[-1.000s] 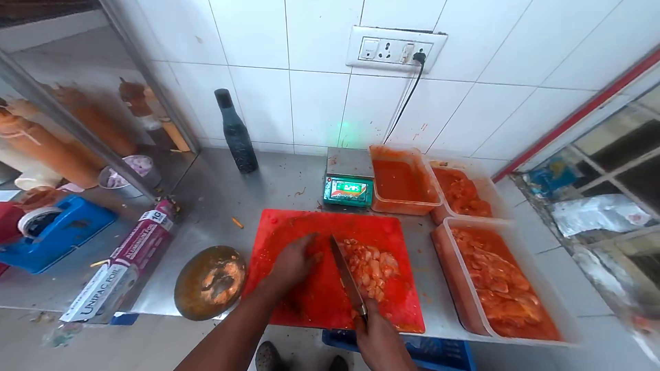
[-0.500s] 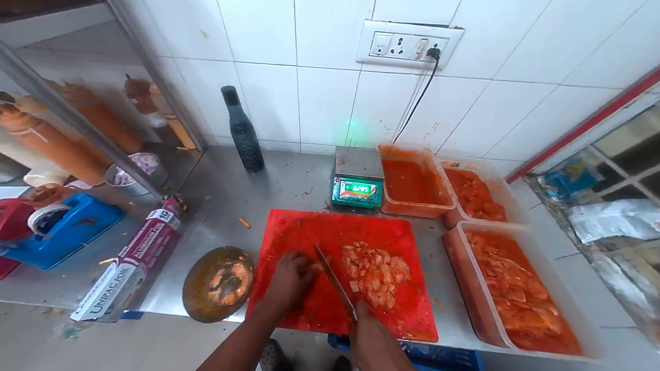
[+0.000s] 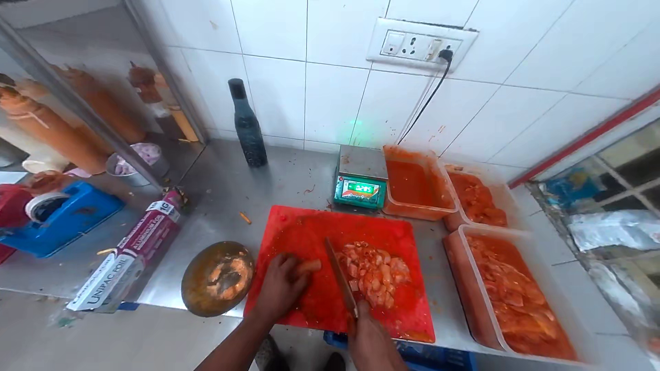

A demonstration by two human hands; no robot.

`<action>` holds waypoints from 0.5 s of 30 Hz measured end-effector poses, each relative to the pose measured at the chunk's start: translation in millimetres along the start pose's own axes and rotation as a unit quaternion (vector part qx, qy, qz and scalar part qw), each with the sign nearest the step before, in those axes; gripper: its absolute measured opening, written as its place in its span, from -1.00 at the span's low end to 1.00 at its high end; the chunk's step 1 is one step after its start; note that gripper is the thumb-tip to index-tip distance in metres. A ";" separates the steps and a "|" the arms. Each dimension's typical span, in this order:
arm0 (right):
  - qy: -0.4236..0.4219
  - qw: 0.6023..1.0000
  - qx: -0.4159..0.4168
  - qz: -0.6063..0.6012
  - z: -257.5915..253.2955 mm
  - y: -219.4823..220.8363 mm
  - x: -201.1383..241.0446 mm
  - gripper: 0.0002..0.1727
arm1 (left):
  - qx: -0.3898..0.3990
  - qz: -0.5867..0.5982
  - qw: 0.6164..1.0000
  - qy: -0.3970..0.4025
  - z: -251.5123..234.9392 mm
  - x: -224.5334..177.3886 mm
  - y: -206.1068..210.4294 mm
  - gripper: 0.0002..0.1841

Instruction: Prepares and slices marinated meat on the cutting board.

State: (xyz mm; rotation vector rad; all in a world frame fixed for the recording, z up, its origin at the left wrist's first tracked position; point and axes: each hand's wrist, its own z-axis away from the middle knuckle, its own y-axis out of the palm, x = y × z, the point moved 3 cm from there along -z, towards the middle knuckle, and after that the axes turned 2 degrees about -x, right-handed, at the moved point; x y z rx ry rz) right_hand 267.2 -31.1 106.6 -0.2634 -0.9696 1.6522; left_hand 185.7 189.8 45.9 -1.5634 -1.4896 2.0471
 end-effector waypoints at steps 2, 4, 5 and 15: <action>-0.029 1.000 0.009 -0.005 1.2 8.8 13.7 -0.51 | -0.008 0.007 1.000 0.002 -1.7 0.6 1.1 -0.57; -0.038 0.999 0.013 -0.007 -2.7 17.7 25.0 -0.51 | -0.005 0.007 1.000 0.002 -3.2 0.7 3.0 -0.58; -0.035 0.999 0.017 -0.006 -5.0 20.4 29.0 -0.51 | -0.005 0.005 1.000 0.005 -3.6 1.3 4.3 -0.58; -0.007 0.999 0.037 0.038 -28.5 13.5 57.5 -0.45 | 0.018 0.012 0.999 0.024 -4.1 -0.2 8.6 -0.66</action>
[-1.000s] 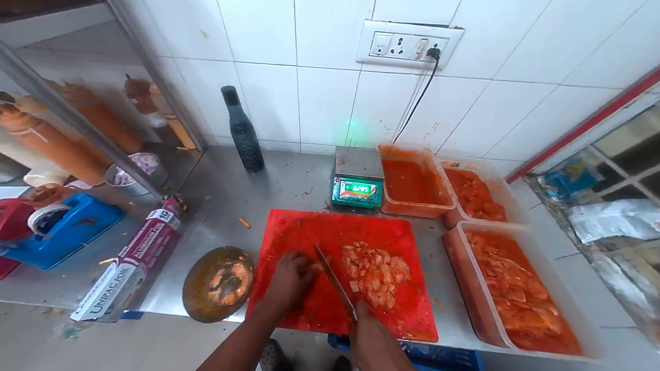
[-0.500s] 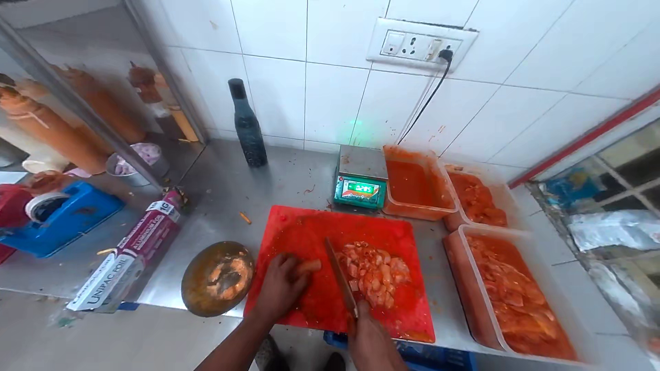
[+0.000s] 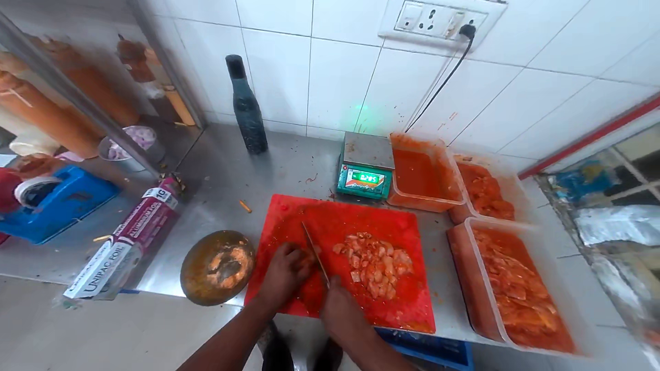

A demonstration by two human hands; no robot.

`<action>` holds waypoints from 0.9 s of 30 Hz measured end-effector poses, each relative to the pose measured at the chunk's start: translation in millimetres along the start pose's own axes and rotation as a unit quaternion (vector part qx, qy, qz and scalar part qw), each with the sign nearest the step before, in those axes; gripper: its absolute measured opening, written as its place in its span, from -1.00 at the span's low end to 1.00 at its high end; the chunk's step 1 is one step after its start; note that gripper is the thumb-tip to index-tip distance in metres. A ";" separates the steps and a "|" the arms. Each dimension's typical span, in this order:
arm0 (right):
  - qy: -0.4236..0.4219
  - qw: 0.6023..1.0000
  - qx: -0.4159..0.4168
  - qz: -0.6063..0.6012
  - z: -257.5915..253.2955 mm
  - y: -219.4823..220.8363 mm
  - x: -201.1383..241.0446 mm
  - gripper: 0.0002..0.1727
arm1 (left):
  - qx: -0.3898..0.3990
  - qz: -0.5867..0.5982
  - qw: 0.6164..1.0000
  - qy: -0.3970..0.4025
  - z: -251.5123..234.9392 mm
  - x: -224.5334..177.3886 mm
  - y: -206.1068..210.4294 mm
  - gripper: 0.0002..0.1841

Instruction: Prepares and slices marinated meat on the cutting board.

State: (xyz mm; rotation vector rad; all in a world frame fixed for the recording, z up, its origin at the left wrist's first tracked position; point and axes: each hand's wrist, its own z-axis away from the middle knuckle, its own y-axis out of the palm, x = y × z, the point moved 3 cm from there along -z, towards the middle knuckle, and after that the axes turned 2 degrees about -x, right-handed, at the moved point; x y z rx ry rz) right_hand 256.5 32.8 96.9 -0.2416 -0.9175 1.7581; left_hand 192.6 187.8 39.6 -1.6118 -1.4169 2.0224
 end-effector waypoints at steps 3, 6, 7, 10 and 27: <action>-0.011 1.000 -0.010 0.008 -8.8 -10.6 7.0 -0.48 | -0.020 -0.007 1.000 0.001 -1.8 -1.6 -2.6 -0.65; 0.010 0.999 -0.021 -0.029 10.0 -6.3 -30.5 -0.51 | -0.011 -0.030 0.998 -0.046 -1.2 -4.4 -6.2 -0.54; 0.026 0.998 -0.031 -0.045 14.7 -6.3 -46.6 -0.48 | 0.023 -0.041 0.995 -0.086 -3.7 -9.8 -13.3 -0.48; 0.045 0.996 -0.043 -0.061 27.3 -7.9 -83.0 -0.47 | 0.173 -0.080 0.959 -0.210 -8.0 -27.3 -35.5 -0.28; -0.030 0.990 -0.018 -0.136 42.5 0.5 -90.4 -0.54 | 0.186 -0.128 0.927 -0.300 -12.6 -29.3 -54.7 -0.24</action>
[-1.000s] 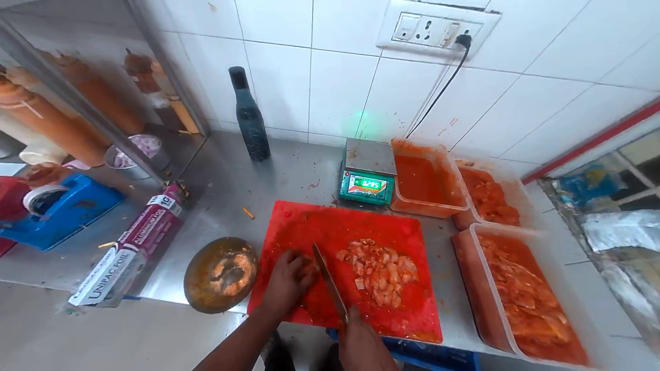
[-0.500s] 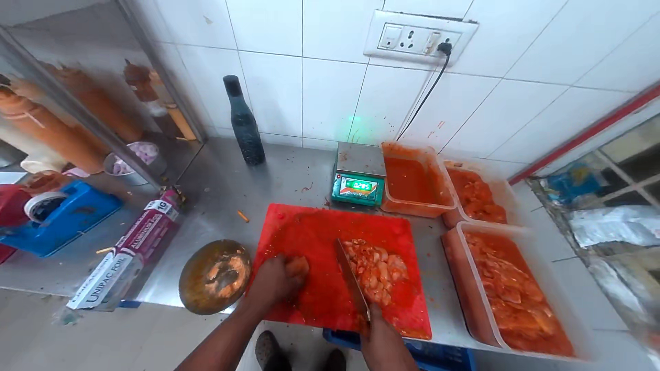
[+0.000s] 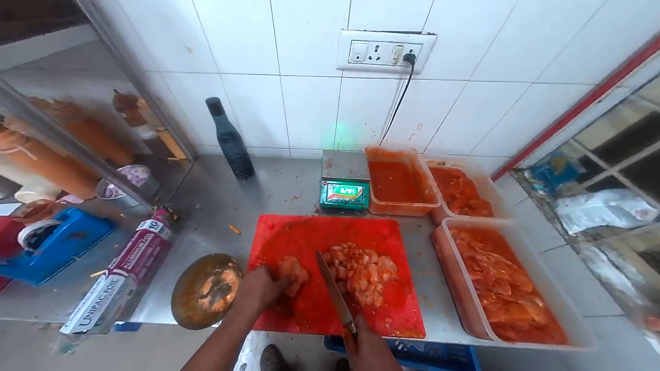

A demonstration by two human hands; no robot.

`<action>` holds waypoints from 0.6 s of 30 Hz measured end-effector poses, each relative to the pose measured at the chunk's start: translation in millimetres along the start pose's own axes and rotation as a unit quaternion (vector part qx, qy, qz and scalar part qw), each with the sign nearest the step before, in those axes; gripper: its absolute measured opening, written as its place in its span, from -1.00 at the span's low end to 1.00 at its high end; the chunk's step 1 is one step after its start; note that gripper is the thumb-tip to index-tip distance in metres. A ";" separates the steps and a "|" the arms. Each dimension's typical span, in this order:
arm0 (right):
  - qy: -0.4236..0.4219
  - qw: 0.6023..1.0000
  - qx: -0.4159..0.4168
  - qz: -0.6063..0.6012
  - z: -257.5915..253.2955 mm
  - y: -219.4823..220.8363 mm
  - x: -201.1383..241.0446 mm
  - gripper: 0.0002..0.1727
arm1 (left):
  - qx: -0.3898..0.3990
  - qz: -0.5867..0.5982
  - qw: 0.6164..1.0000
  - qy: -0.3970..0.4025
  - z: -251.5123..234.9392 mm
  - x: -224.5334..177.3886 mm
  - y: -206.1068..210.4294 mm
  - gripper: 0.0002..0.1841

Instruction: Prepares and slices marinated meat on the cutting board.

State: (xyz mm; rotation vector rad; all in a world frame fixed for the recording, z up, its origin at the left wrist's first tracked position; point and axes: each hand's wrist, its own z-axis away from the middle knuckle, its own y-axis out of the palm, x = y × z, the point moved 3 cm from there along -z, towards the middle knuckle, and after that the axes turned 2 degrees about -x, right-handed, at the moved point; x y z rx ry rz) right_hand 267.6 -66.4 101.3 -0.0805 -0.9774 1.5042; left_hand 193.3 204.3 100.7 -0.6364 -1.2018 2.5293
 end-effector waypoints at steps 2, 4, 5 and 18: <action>-0.008 1.000 0.007 0.004 -1.9 3.0 6.1 -0.55 | -0.019 0.023 0.999 0.024 -3.8 -1.7 -3.4 -0.33; -0.021 1.000 0.011 0.007 -3.8 5.0 18.2 -0.54 | -0.025 0.067 0.995 0.064 -14.4 -2.2 -0.7 -0.44; -0.025 1.000 0.015 0.011 -4.5 6.3 25.2 -0.53 | -0.023 0.082 0.994 0.070 -17.4 -2.3 1.0 -0.48; -0.001 0.998 0.029 0.064 -16.2 25.4 65.0 -0.51 | -0.042 0.126 0.991 0.011 -7.6 -1.0 14.4 -0.46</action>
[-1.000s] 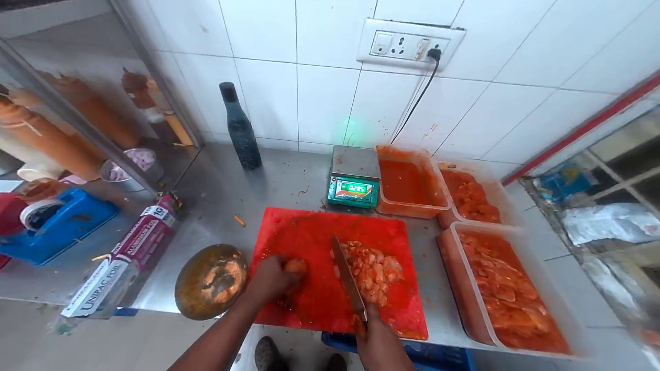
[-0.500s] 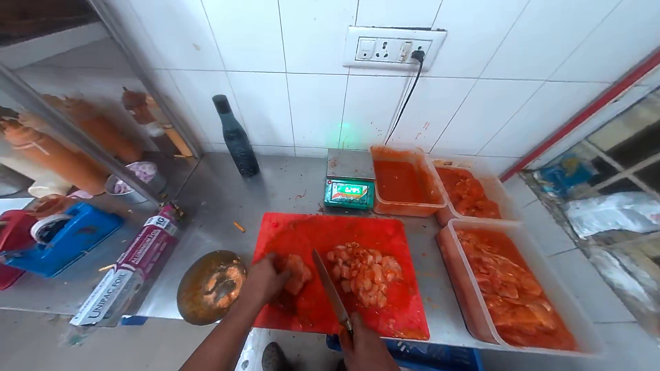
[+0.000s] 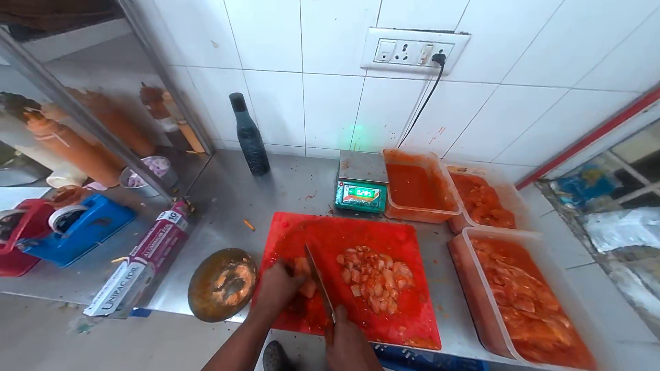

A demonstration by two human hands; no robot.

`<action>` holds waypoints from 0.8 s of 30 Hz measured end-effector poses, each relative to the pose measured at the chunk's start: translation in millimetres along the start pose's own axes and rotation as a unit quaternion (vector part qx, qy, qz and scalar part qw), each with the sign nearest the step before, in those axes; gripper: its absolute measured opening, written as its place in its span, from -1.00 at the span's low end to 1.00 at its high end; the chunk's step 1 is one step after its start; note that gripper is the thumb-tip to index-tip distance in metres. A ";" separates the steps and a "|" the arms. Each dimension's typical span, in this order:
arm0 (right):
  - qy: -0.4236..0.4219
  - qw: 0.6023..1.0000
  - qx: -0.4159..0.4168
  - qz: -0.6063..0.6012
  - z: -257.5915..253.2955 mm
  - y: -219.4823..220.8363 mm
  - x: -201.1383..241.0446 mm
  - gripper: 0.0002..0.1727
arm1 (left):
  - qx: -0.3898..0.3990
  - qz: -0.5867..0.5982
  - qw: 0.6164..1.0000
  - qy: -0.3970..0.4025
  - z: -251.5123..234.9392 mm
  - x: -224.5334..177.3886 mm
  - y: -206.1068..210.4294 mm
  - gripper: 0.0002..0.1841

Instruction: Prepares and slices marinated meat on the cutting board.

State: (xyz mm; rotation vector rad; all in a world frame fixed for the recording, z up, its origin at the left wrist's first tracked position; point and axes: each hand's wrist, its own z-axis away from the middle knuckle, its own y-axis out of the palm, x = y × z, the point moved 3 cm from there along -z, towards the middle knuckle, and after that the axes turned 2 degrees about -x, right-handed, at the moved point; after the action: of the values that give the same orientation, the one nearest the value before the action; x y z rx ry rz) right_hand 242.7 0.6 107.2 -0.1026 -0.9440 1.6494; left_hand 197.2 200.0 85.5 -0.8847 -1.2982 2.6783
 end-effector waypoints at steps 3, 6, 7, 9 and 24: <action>0.007 0.999 -0.021 -0.028 7.4 -2.2 -11.4 -0.52 | 0.010 0.000 1.000 0.001 3.6 -4.2 -1.4 -0.39; -0.007 0.998 -0.028 -0.047 6.1 -2.6 -16.0 -0.53 | 0.032 -0.015 0.999 0.001 6.9 -10.1 -1.3 -0.32; -0.011 0.999 -0.025 -0.038 4.6 -1.7 -14.6 -0.53 | 0.036 -0.023 0.999 0.004 7.1 -12.4 -0.5 -0.30; -0.009 1.000 -0.013 -0.013 -0.2 0.5 -8.4 -0.52 | 0.035 -0.033 0.999 0.014 4.8 -16.7 0.9 -0.28; 0.030 0.998 -0.021 0.056 -18.0 -1.9 15.6 -0.52 | 0.036 -0.048 0.997 0.044 3.4 -17.9 11.4 -0.54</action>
State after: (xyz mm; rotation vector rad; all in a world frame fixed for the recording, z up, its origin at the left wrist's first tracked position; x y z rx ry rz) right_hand 248.7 23.3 102.7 -0.2361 -0.9422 1.7209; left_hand 212.8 185.3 87.3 -0.8976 -1.1870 2.5637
